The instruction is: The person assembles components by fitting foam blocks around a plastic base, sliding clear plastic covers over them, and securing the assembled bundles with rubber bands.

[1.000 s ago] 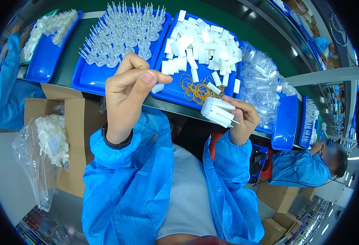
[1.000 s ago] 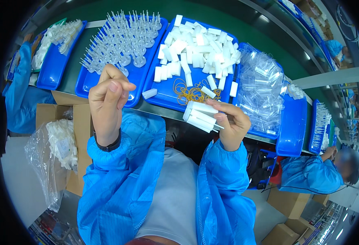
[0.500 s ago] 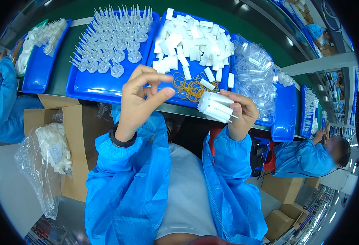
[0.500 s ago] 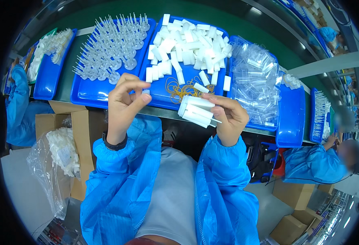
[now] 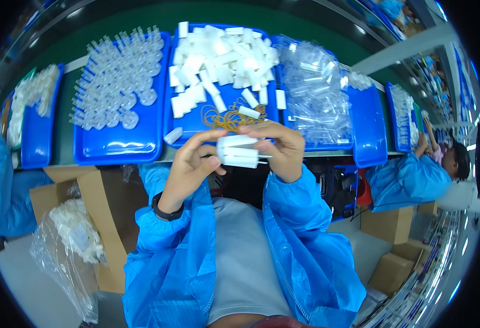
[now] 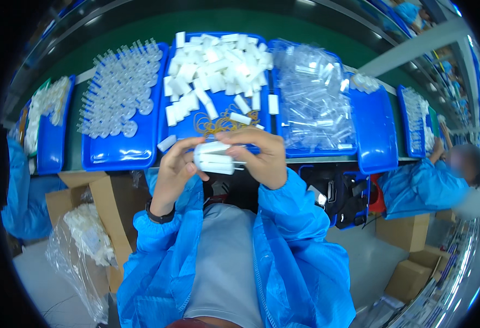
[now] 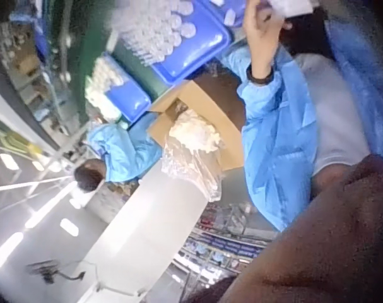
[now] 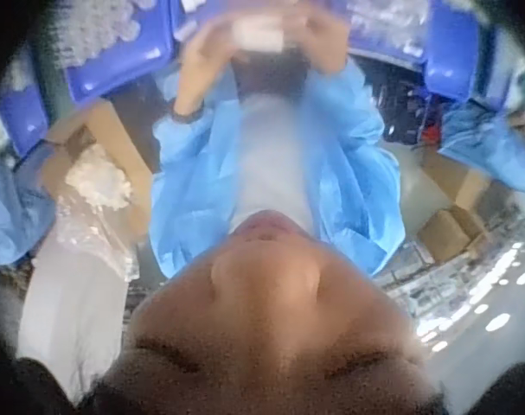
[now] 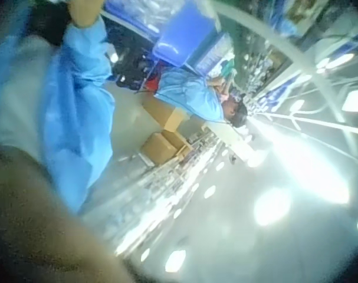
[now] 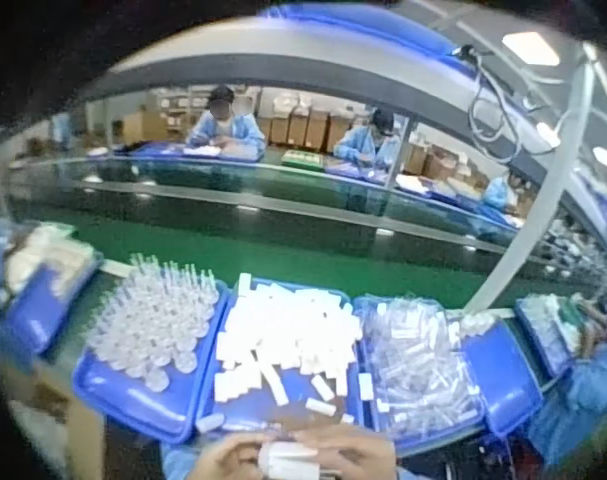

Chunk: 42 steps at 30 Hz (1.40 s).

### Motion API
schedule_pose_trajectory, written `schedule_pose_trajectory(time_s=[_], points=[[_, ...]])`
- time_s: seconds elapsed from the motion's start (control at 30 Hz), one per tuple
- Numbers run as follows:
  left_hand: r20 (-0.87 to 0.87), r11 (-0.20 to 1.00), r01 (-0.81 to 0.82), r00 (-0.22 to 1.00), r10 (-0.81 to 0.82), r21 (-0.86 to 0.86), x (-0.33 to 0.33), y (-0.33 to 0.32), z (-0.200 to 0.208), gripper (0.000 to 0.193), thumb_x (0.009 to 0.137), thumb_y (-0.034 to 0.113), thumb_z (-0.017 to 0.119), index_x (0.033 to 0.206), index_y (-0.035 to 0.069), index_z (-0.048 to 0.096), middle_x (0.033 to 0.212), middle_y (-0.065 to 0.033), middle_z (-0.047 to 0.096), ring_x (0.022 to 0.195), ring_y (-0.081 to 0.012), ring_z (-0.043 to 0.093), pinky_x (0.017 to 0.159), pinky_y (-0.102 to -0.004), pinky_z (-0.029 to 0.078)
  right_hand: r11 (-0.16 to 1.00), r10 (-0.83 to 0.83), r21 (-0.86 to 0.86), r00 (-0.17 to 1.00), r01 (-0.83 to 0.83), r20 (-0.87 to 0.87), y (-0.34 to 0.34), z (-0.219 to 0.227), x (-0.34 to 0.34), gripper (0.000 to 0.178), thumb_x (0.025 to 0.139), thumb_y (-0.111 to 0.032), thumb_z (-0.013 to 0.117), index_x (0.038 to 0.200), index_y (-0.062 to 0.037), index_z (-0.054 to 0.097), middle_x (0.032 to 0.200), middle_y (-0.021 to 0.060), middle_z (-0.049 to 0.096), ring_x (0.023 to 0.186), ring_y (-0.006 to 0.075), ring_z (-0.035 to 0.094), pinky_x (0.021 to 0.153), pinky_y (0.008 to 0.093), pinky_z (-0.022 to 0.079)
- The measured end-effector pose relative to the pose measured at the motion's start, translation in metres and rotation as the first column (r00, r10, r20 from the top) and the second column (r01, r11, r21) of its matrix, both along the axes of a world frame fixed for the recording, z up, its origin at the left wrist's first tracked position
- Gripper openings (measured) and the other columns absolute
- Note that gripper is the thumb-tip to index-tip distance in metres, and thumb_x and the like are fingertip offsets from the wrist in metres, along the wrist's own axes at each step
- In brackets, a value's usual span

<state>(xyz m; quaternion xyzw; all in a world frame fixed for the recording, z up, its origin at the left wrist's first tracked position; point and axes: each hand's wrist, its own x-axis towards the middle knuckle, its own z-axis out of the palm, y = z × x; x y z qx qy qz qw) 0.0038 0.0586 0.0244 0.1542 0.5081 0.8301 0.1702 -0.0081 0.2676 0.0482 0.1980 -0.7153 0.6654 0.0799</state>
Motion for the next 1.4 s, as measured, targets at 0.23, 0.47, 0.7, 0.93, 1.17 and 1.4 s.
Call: schedule_pose_trajectory(time_s=[0.23,0.47,0.7,0.93,1.17,1.4], points=[[0.037,1.0,-0.01,0.999,0.01,-0.013,0.001,-0.002,-0.004,0.044,0.083,-0.002,0.058,0.125,-0.003,0.044,0.118,-0.0157,0.053,0.103,-0.0227,0.059,0.072,-0.031,0.057,0.984,-0.007,0.178,0.995,0.024,-0.095,0.015,0.011,0.001,0.026,0.09,-0.019,0.056,0.101,0.0031,0.065,0.105,0.0183,0.065,0.099,0.0285,0.062,0.089,0.0367,0.045],[0.274,0.977,-0.171,0.953,0.131,0.129,0.001,-0.011,-0.008,0.044,0.086,0.008,0.055,0.128,0.001,0.044,0.122,-0.015,0.052,0.105,-0.0231,0.058,0.075,-0.0324,0.057,0.422,-0.247,0.843,0.937,0.334,-0.248,0.079,0.033,0.009,0.041,0.071,0.0,0.065,0.112,-0.0075,0.061,0.101,0.0124,0.057,0.095,0.0313,0.052,0.082,0.0385,0.044],[0.205,0.975,-0.094,0.977,0.052,0.2,0.006,-0.008,-0.007,0.047,0.084,0.005,0.061,0.127,0.002,0.043,0.12,-0.0135,0.051,0.105,-0.0231,0.058,0.076,-0.0315,0.056,0.309,-0.195,0.908,0.953,0.284,-0.232,0.097,0.003,0.016,0.043,0.066,0.0,0.07,0.108,-0.0074,0.063,0.098,0.0098,0.057,0.09,0.0292,0.052,0.077,0.0373,0.045],[0.204,0.978,-0.121,0.975,0.085,0.172,0.006,-0.007,-0.004,0.047,0.083,0.006,0.063,0.126,0.002,0.043,0.119,-0.0163,0.055,0.1,-0.0237,0.061,0.074,-0.0298,0.055,0.337,-0.173,0.904,0.961,0.262,-0.214,0.104,0.0,0.01,0.027,0.067,0.0,0.069,0.093,-0.0045,0.067,0.086,0.0088,0.06,0.083,0.0276,0.054,0.077,0.0377,0.046],[0.209,0.982,-0.146,0.971,0.12,0.116,0.0,-0.011,-0.001,0.046,0.084,0.009,0.062,0.126,0.002,0.044,0.119,-0.0161,0.055,0.096,-0.023,0.062,0.073,-0.0292,0.055,0.526,-0.315,0.787,0.933,0.323,-0.172,0.092,0.018,0.003,0.02,0.072,0.001,0.069,0.091,-0.0014,0.066,0.085,0.0107,0.062,0.066,0.0231,0.058,0.058,0.0296,0.048],[0.247,0.959,-0.198,0.958,0.146,0.202,0.006,-0.008,-0.01,0.041,0.087,0.009,0.058,0.126,0.003,0.045,0.115,-0.0132,0.056,0.095,-0.0215,0.062,0.071,-0.0287,0.056,0.726,-0.422,0.483,0.871,0.49,-0.251,0.072,0.029,0.009,0.017,0.074,0.007,0.067,0.089,0.0007,0.066,0.095,0.0139,0.064,0.081,0.019,0.062,0.069,0.0262,0.05]])
